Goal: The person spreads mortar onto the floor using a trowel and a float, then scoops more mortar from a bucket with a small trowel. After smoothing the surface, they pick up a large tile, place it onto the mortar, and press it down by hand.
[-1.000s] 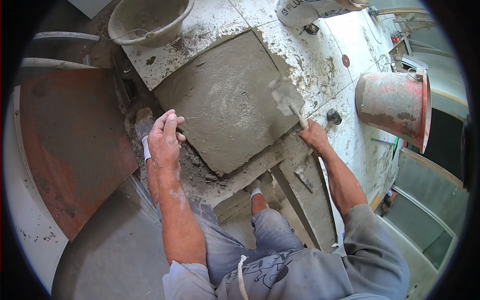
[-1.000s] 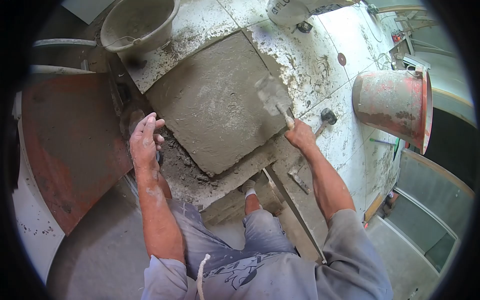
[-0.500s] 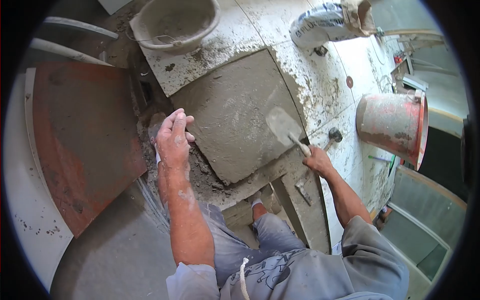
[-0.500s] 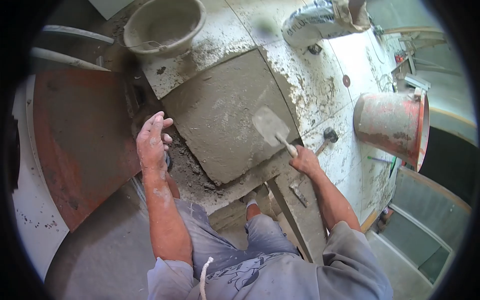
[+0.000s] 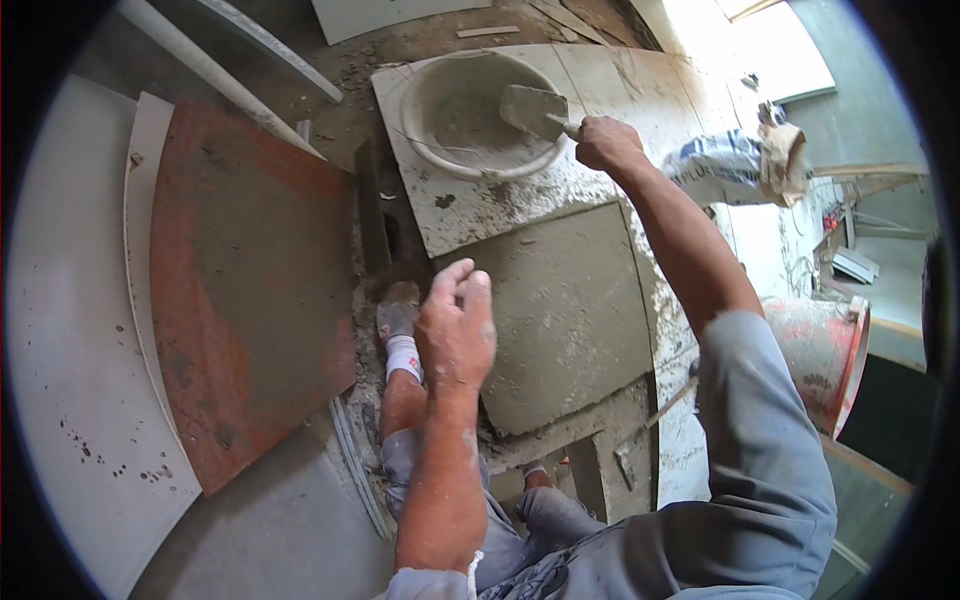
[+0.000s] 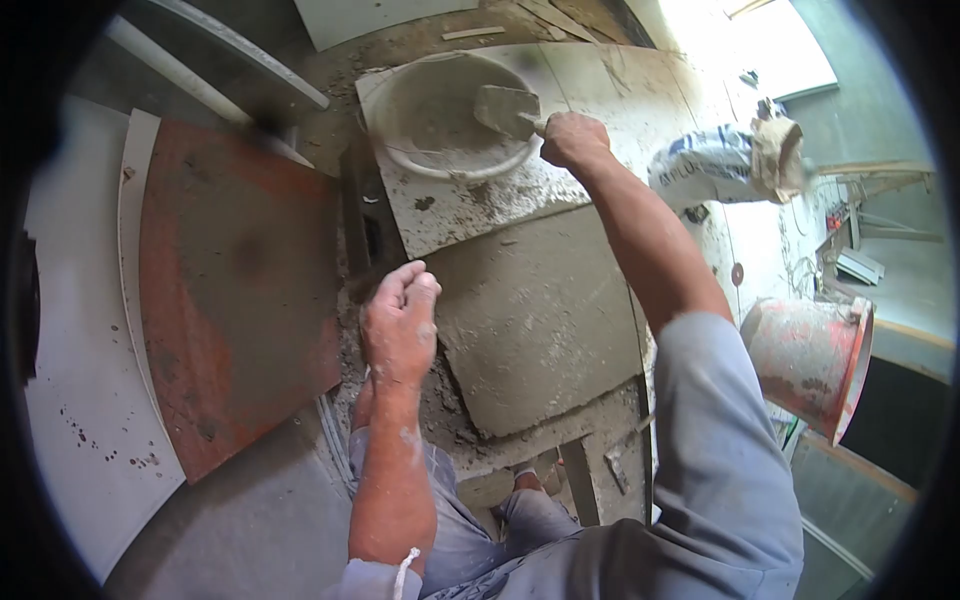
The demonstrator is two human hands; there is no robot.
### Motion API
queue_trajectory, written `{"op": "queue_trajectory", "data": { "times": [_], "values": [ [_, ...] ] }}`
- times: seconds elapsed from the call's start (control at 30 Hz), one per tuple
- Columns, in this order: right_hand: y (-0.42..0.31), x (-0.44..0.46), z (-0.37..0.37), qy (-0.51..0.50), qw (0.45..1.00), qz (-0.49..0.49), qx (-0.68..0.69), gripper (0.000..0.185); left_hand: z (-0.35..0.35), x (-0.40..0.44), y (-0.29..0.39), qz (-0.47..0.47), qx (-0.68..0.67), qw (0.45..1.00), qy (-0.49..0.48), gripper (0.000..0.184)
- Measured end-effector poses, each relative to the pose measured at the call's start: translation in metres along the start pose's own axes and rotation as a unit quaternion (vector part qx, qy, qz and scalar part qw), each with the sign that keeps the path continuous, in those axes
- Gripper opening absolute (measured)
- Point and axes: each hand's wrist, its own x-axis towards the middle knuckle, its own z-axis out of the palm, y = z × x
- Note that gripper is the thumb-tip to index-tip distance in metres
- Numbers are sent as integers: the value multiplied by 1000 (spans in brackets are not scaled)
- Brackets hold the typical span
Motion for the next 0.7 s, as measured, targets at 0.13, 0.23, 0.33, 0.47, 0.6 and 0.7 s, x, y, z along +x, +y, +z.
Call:
{"op": "queue_trajectory", "data": {
  "times": [0.13,0.23,0.33,0.47,0.6,0.7],
  "values": [
    [-39,76,38,61,997,-34,-16,29,-10,12,21,9,112,993,-27,36],
    [-71,75,39,17,997,-77,-13,28,-29,25,27,1,136,990,-45,35],
    [-77,63,36,-29,997,-62,19,27,-43,34,23,30,143,989,-15,36],
    [-86,59,31,-112,988,-56,92,28,-44,38,25,30,152,988,-2,36],
    [-81,57,37,-130,974,-58,178,27,-29,31,20,20,155,987,-29,36],
    [-59,41,41,-76,952,-52,293,28,-22,23,17,20,169,985,-33,37]
  ]
}}
